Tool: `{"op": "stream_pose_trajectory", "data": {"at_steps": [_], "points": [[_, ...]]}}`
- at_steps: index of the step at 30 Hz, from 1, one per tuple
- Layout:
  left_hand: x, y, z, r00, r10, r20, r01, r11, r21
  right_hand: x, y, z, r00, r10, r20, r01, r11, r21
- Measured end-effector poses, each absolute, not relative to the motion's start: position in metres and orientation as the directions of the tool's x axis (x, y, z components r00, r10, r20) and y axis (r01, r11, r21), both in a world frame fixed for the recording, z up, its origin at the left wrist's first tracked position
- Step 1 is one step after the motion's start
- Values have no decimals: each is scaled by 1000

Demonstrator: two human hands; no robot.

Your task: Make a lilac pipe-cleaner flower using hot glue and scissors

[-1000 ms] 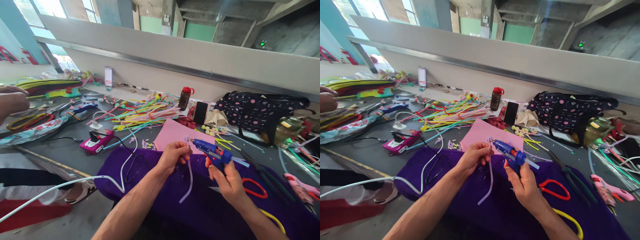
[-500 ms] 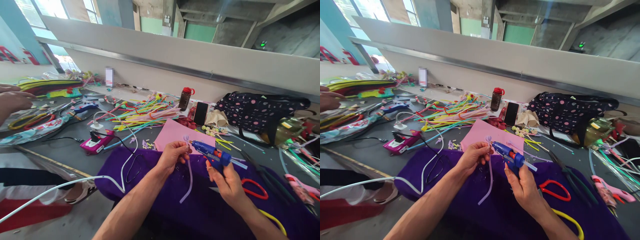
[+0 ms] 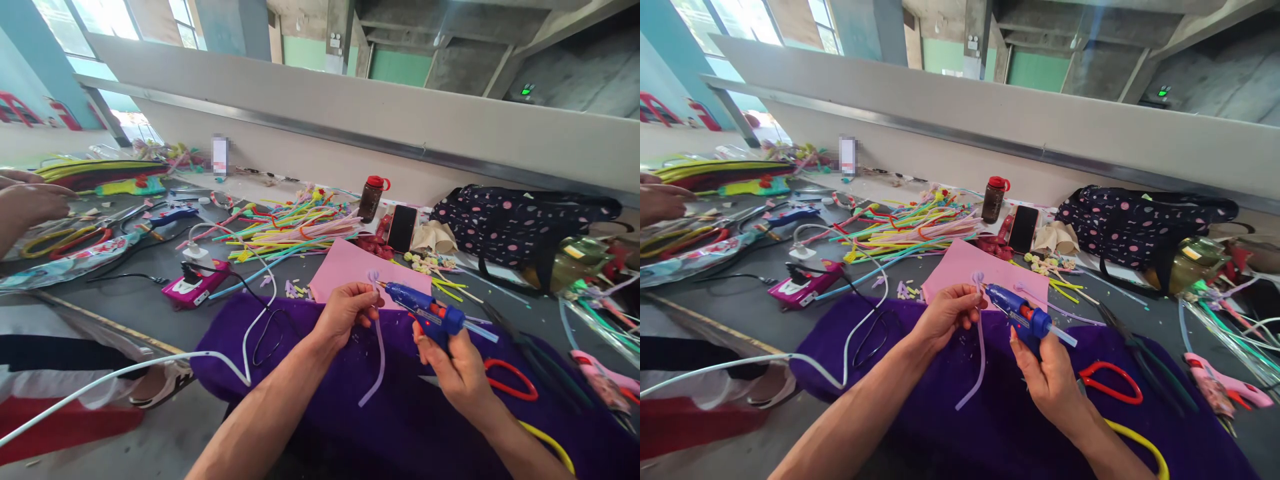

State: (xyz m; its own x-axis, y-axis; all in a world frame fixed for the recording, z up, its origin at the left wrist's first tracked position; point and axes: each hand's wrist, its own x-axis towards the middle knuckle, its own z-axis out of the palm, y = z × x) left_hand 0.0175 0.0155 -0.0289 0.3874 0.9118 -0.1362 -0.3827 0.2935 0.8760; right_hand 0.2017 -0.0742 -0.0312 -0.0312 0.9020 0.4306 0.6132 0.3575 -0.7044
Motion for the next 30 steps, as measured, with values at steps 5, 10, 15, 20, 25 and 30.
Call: {"op": "stream_pose_trajectory", "data": {"at_steps": [5, 10, 15, 20, 25, 30], "points": [[17, 16, -30, 384, 914, -130, -389, 287, 875, 204, -75, -27, -88, 938, 335, 581, 322, -748], [13, 14, -28, 371, 922, -111, -460, 287, 840, 207, -76, -14, -40, 921, 388, 571, 339, -747], [6, 6, -19, 525, 846, -93, -539, 416, 733, 219, -59, -29, -133, 892, 433, 858, 322, -400], [2, -2, -13, 635, 772, -26, -548, 474, 689, 224, -40, -59, -333, 873, 356, 925, 376, -56], [3, -2, -15, 616, 787, -31, -567, 471, 676, 227, -38, -74, -411, 865, 286, 909, 414, 54], [-4, -1, -10, 599, 800, -28, -595, 468, 654, 226, -27, -36, -496, 766, 408, 844, 536, 18]]}}
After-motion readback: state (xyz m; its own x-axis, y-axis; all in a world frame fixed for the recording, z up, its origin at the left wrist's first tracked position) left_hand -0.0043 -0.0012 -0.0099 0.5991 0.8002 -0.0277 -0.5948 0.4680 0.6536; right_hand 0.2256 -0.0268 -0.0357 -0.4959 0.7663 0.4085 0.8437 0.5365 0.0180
